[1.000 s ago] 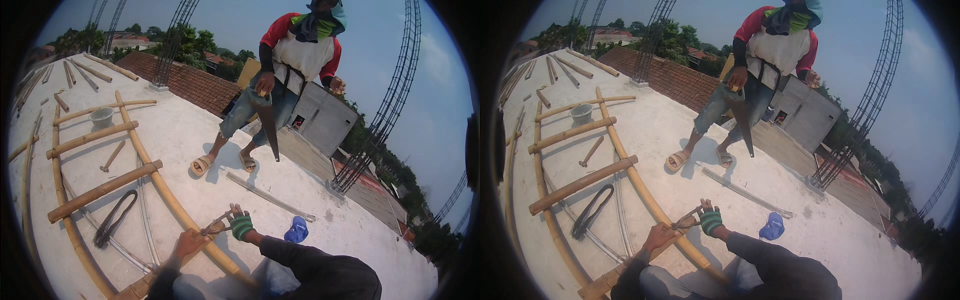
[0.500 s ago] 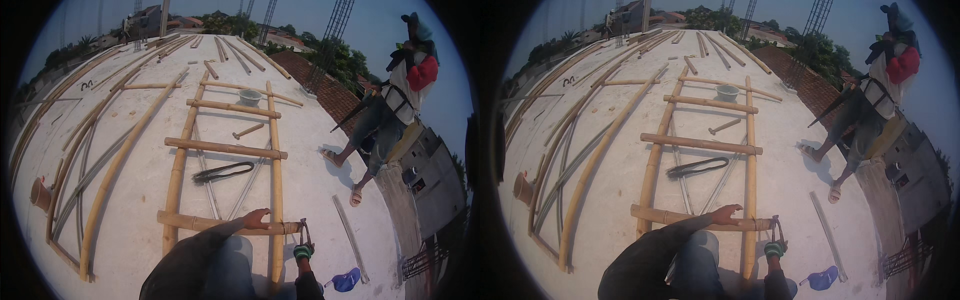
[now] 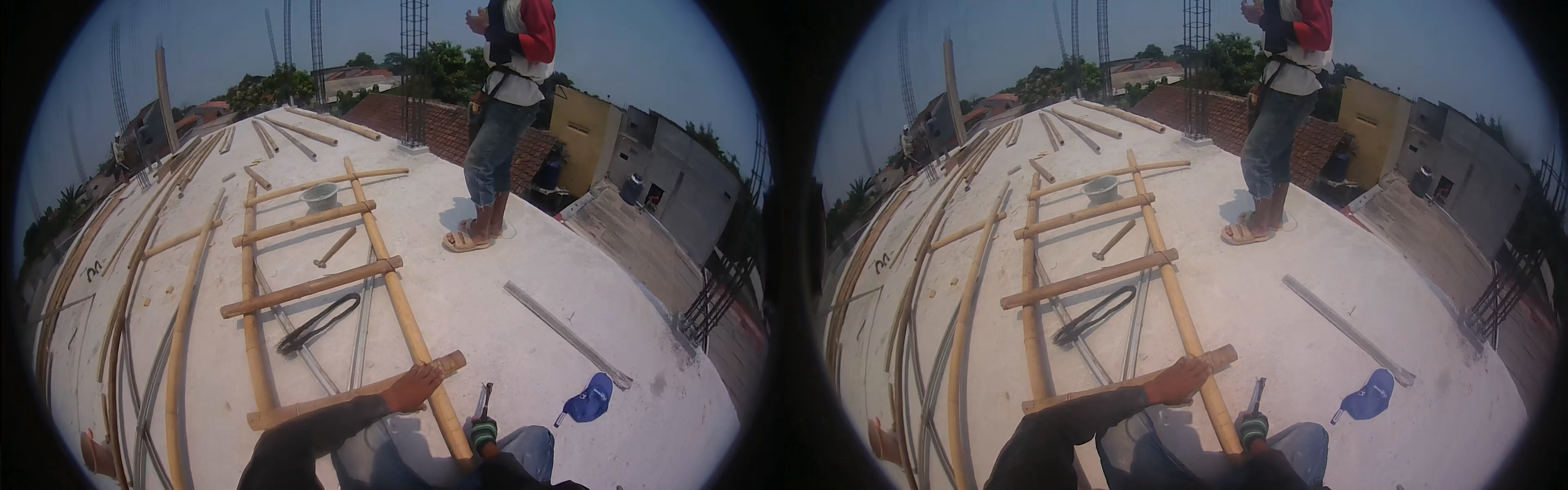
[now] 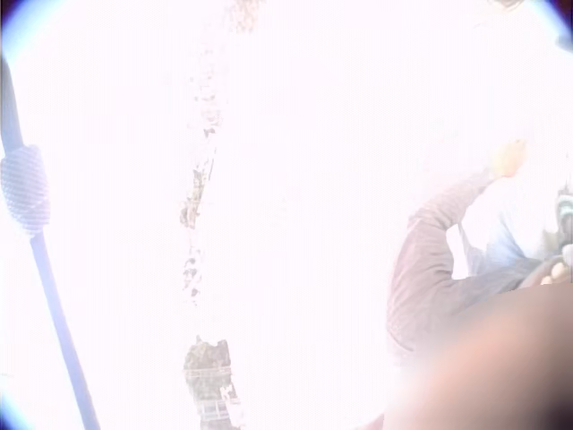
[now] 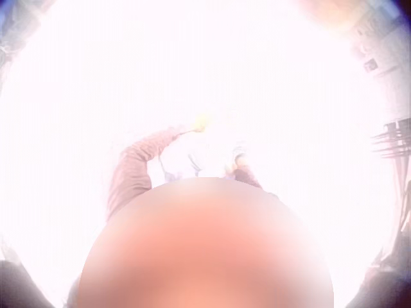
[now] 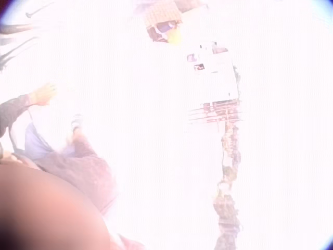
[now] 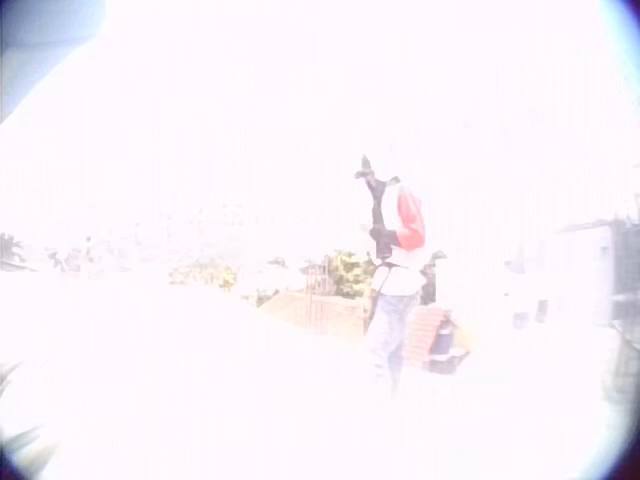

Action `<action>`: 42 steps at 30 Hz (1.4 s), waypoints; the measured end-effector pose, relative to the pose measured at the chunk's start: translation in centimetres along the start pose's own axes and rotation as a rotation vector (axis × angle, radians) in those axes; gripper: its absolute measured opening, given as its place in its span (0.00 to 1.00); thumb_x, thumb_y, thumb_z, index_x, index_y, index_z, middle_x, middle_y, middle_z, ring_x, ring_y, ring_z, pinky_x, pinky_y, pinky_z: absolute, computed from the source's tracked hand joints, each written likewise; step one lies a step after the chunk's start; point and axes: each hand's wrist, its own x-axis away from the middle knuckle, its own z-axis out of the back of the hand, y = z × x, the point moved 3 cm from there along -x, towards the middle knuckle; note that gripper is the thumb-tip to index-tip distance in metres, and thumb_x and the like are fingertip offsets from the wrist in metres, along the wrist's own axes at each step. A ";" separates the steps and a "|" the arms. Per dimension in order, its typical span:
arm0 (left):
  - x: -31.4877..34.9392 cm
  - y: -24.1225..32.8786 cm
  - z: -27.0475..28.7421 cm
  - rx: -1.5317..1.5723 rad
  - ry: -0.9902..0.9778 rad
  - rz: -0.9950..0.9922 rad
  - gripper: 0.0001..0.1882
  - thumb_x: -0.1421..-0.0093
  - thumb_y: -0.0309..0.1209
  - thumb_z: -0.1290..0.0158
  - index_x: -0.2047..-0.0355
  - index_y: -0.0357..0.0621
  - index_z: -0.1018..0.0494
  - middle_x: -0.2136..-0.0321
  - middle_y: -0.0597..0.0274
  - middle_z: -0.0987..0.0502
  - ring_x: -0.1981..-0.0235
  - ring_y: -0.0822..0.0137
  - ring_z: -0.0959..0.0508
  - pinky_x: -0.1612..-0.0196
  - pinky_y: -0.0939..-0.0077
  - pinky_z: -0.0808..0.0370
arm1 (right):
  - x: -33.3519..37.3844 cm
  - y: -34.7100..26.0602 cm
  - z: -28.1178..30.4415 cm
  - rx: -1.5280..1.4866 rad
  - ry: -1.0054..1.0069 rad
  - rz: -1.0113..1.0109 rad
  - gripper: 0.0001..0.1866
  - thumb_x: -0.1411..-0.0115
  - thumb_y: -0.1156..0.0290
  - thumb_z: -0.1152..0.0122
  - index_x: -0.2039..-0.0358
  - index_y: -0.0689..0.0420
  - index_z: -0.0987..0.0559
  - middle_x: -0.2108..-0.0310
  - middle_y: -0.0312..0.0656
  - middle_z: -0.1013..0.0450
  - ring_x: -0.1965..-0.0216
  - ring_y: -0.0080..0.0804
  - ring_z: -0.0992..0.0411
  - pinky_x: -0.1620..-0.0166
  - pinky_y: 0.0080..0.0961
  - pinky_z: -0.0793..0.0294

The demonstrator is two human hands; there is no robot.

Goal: The person assembles a bamboo scaffolding structure on a rooftop. They position bamboo poles, use a hammer to drive nails into joints, and tie wire around the connections to secure the frame.

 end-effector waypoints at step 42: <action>-1.5 -1.7 -4.7 -0.326 -0.428 0.195 0.67 0.47 0.55 0.29 0.22 0.29 0.55 0.23 0.34 0.49 0.21 0.40 0.50 0.20 0.39 0.58 | -0.1 0.5 6.2 -0.122 -0.014 0.086 0.14 0.36 0.61 0.35 0.57 0.57 0.13 0.66 0.54 0.16 0.63 0.48 0.16 0.55 0.43 0.20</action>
